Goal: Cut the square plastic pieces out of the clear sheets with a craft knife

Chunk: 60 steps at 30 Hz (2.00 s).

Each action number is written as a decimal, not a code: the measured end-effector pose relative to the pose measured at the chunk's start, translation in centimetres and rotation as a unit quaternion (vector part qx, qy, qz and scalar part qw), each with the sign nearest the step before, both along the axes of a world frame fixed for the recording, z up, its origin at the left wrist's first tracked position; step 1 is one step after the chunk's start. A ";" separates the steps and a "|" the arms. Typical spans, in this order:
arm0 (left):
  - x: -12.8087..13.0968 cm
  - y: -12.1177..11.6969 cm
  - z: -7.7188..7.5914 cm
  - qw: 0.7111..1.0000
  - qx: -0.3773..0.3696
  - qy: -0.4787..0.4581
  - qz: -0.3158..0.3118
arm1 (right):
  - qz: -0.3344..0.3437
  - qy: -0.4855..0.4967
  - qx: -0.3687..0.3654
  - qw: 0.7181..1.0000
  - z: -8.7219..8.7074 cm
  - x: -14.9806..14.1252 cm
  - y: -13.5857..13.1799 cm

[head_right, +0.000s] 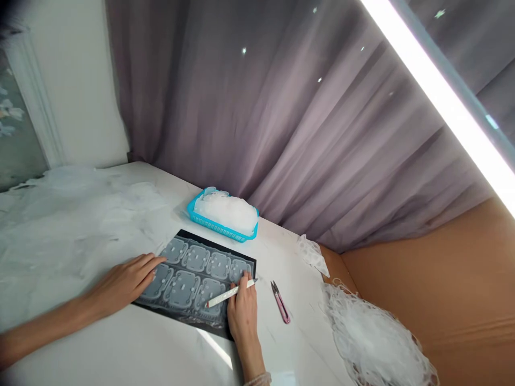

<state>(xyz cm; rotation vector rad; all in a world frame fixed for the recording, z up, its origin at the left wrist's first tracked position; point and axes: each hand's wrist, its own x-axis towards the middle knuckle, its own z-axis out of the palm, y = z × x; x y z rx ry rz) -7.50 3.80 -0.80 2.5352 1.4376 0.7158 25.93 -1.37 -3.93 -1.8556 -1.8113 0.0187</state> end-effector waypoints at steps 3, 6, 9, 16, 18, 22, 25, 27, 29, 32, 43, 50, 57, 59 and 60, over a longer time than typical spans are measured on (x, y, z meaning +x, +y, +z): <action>0.0 -0.4 0.1 0.999 0.033 0.010 -0.012 | 0.010 -0.003 -0.013 1.000 0.0 0.1 -0.1; -0.5 -1.0 -0.4 0.997 0.066 0.019 -0.045 | 0.021 -0.005 -0.029 0.999 0.1 0.1 -0.3; -1.7 -1.1 -1.2 0.991 0.078 0.046 -0.097 | 0.029 -0.003 -0.044 0.999 0.4 -0.1 -0.4; -3.2 -1.1 -1.4 0.971 0.095 0.121 -0.184 | 0.051 0.007 -0.077 0.996 1.6 0.2 -0.3; -2.9 -2.2 -0.9 0.969 0.117 0.125 -0.177 | 0.066 0.009 -0.086 0.994 2.0 0.6 -0.3; -2.4 -4.8 0.2 0.970 0.155 0.111 -0.149 | 0.097 0.013 -0.118 0.988 2.7 1.2 -0.1; -2.8 -5.8 1.2 0.966 0.136 0.110 -0.189 | 0.109 0.047 -0.132 0.984 3.3 1.4 0.1; -2.9 -5.7 2.0 0.964 0.092 0.109 -0.222 | 0.100 0.115 -0.118 0.981 3.9 1.6 0.2; -2.3 -5.0 3.0 0.963 0.047 0.108 -0.242 | 0.053 0.191 -0.079 0.977 4.8 2.0 0.3; 1.2 -3.2 5.4 0.957 0.019 0.121 -0.265 | -0.041 0.247 -0.011 0.968 6.6 2.6 0.4; 13.0 4.3 2.2 0.938 0.058 0.139 -0.313 | -0.012 0.360 -0.061 0.931 7.1 -2.1 3.0; 12.0 5.3 1.2 0.933 0.057 0.134 -0.328 | 0.000 0.320 -0.091 0.943 5.4 -2.2 2.8; 12.0 5.2 1.8 0.933 0.081 0.145 -0.320 | 0.020 0.259 -0.097 0.961 5.4 -2.4 2.8; 11.9 5.2 2.1 0.930 0.085 0.160 -0.320 | 0.033 0.241 -0.100 0.965 5.5 -2.4 3.0; 11.9 5.2 2.2 0.929 0.085 0.166 -0.320 | 0.039 0.233 -0.100 0.966 5.6 -2.5 3.1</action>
